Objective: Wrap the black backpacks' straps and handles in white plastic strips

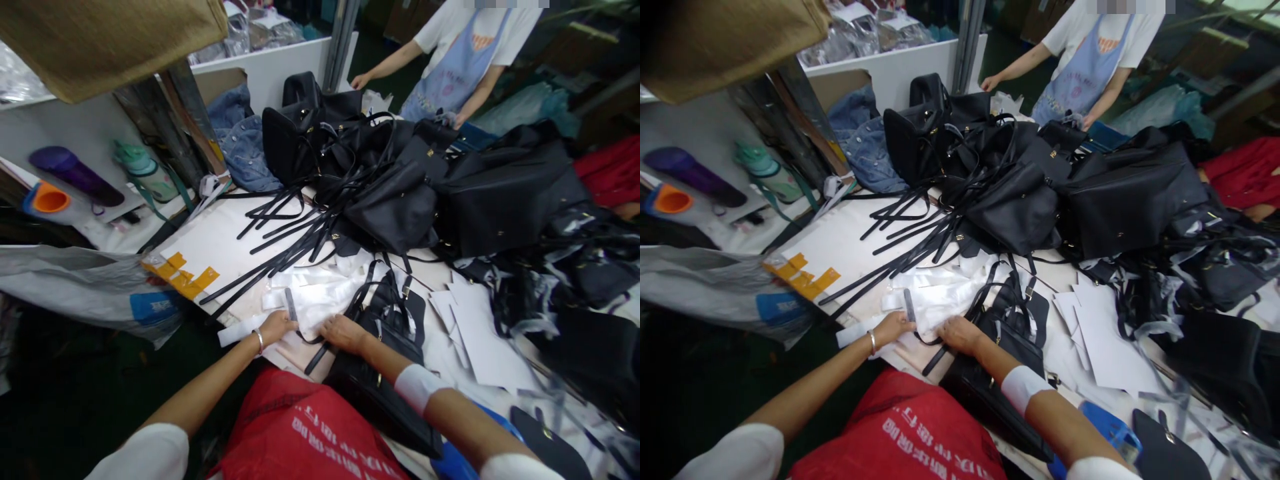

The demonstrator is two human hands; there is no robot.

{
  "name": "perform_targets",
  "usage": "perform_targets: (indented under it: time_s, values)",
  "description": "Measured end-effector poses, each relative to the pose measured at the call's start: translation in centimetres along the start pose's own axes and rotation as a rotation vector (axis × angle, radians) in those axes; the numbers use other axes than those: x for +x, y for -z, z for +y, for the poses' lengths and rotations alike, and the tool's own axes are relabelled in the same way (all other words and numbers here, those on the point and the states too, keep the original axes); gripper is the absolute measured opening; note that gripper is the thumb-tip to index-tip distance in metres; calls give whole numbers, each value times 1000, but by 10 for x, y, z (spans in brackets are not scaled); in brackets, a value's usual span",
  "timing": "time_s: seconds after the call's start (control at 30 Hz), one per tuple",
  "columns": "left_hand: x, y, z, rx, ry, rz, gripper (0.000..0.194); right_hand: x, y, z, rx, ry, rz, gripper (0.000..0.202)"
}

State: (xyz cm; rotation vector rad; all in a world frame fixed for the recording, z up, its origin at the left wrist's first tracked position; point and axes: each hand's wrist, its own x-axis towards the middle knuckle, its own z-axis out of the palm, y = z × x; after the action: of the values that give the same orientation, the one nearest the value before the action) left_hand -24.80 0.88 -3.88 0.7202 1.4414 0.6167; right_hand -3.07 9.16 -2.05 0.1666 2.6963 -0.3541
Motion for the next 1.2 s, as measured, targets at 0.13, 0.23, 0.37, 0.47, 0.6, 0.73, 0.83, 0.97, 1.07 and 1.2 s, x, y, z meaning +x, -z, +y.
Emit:
perform_targets:
  time_s: [0.13, 0.23, 0.37, 0.47, 0.6, 0.73, 0.83, 0.97, 1.07, 1.2]
  values:
    - [-1, -4, 3, -167, 47, 53, 31, -10, 1, -3, -61, -17, 1, 25]
    - [-3, -5, 13, -295, 85, 80, 33, -12, 6, -10, -79, -17, 19, 23]
    - [-3, -2, 26, -450, 100, 114, 34, -14, 14, -28, -63, 35, 84, 24]
    - [-1, 1, 31, -535, 92, 159, 34, -11, 16, -45, -18, -35, 57, 22]
    - [0, 4, 35, -620, 65, 183, 33, 3, 13, -61, 17, -274, 8, 20]
    - [-3, 7, 40, -686, 29, 115, 33, 20, 11, -66, 30, -382, 2, 20]
    - [-8, 10, 43, -713, 11, 43, 36, 24, 12, -60, 60, -376, 11, 20]
    - [-17, 18, 42, -728, -6, -42, 33, 12, 16, -46, 98, -382, 27, 22]
    - [-24, 27, 35, -652, -4, -167, 28, -7, 21, -43, 114, -428, 38, 26]
    - [-31, 32, 22, -370, 102, -232, 33, -31, 30, -49, 264, -247, 9, 21]
